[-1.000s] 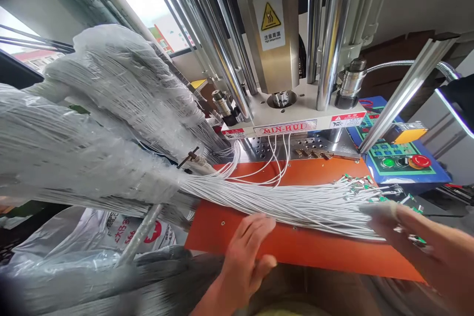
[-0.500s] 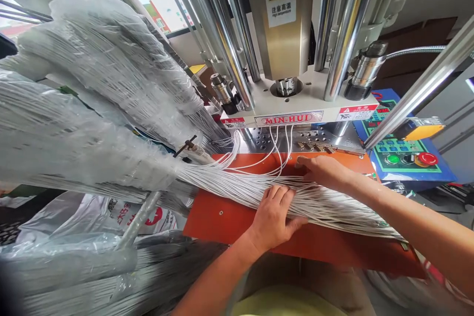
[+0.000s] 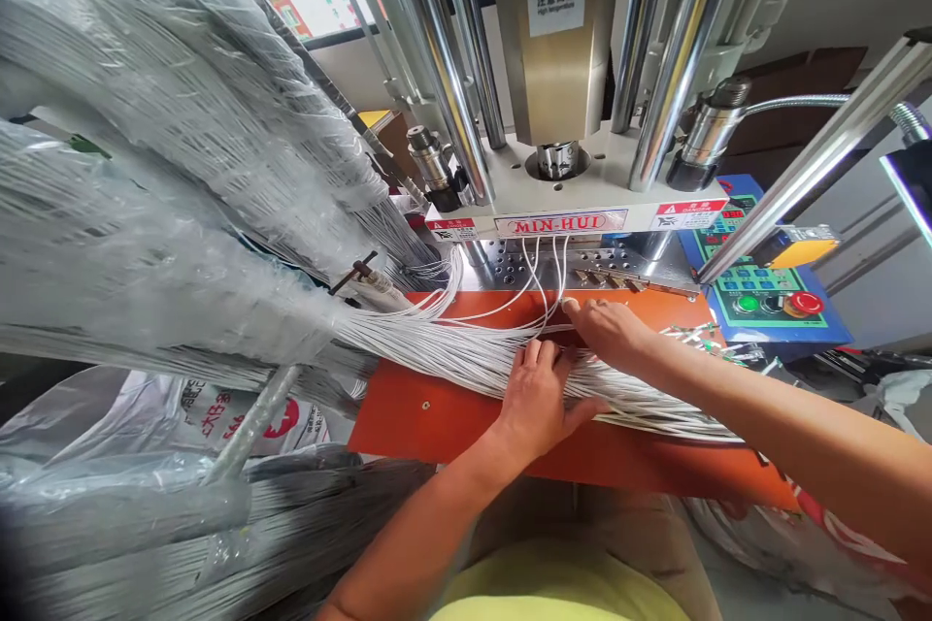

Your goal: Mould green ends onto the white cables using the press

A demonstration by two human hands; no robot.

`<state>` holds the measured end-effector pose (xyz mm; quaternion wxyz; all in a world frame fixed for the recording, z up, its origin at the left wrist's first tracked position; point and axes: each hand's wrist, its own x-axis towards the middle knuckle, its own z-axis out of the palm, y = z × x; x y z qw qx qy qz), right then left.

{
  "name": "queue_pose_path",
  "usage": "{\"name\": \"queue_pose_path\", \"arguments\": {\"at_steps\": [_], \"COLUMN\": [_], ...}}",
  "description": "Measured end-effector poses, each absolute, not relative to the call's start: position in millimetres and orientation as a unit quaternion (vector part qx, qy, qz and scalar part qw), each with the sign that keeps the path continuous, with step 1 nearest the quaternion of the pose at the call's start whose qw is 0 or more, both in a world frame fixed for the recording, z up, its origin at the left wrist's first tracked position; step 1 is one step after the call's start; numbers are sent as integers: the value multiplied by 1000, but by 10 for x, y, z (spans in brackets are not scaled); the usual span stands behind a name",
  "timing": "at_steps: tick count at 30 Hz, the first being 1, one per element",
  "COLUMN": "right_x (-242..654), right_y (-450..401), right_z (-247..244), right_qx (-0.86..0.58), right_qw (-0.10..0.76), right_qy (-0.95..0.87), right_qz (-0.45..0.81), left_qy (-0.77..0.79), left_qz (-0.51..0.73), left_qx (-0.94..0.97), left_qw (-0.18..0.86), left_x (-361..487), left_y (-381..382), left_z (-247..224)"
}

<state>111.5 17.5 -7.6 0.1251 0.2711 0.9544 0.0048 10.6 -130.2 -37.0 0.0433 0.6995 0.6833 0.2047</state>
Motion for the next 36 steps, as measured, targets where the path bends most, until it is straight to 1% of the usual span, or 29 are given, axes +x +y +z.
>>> {"name": "queue_pose_path", "arguments": {"at_steps": [2, 3, 5, 6, 8, 10, 12, 13, 15, 17, 18, 19, 20, 22, 23, 24, 25, 27, 30, 34, 36], "right_x": [1059, 1052, 1085, 1121, 1208, 1279, 1302, 1294, 1255, 1222, 1220, 1229, 1250, 1314, 1345, 1370, 1384, 1379, 1333, 1368, 1450], "right_y": [193, 194, 167, 141, 75, 15, -22, -30, -20, 25, 58, 93, 123, 145, 131, 103, 67, 2, -2, 52, 23], "right_z": [36, 118, 309, 402, 545, 605, 593, 572, 528, 505, 505, 513, 526, 564, 586, 607, 625, 644, 618, 542, 543], "right_qx": [283, 284, 276, 270, 268, 274, 272, 266, 248, 232, 234, 252, 284, 354, 370, 364, 342, 294, 309, 265, 246], "right_qw": [101, 73, -17, -62, -111, -126, -152, -159, -155, -143, -141, -138, -123, -68, -48, -38, -37, -44, -54, 2, 41], "right_qy": [954, 956, 961, 960, 937, 872, 788, 754, 719, 727, 751, 788, 831, 893, 906, 913, 918, 911, 868, 802, 773], "right_qz": [9, 13, -10, -49, -196, -386, -531, -579, -630, -630, -602, -545, -462, -269, -202, -180, -197, -287, -386, -534, -583], "left_qy": [679, 676, 669, 662, 648, 639, 629, 620, 599, 574, 563, 554, 547, 536, 535, 535, 537, 534, 513, 511, 517], "left_qz": [216, 220, 223, 222, 214, 203, 201, 205, 218, 228, 229, 226, 222, 219, 222, 226, 229, 228, 213, 179, 178], "left_qx": [700, 701, 708, 715, 730, 741, 750, 756, 768, 782, 789, 796, 801, 809, 809, 807, 805, 807, 827, 840, 837], "left_qw": [50, 48, 35, 30, 32, 41, 44, 46, 56, 78, 89, 96, 99, 99, 100, 102, 106, 106, 84, 42, 39], "left_x": [91, 80, 57, 45, 30, 40, 88, 126, 211, 273, 286, 285, 272, 227, 206, 192, 186, 202, 258, 280, 271], "left_y": [-1322, -1336, -1361, -1371, -1382, -1379, -1359, -1341, -1294, -1246, -1228, -1216, -1211, -1213, -1218, -1221, -1222, -1218, -1205, -1193, -1185], "left_z": [-377, -389, -423, -439, -455, -442, -410, -392, -364, -354, -355, -357, -359, -357, -350, -339, -323, -288, -266, -359, -428]}}
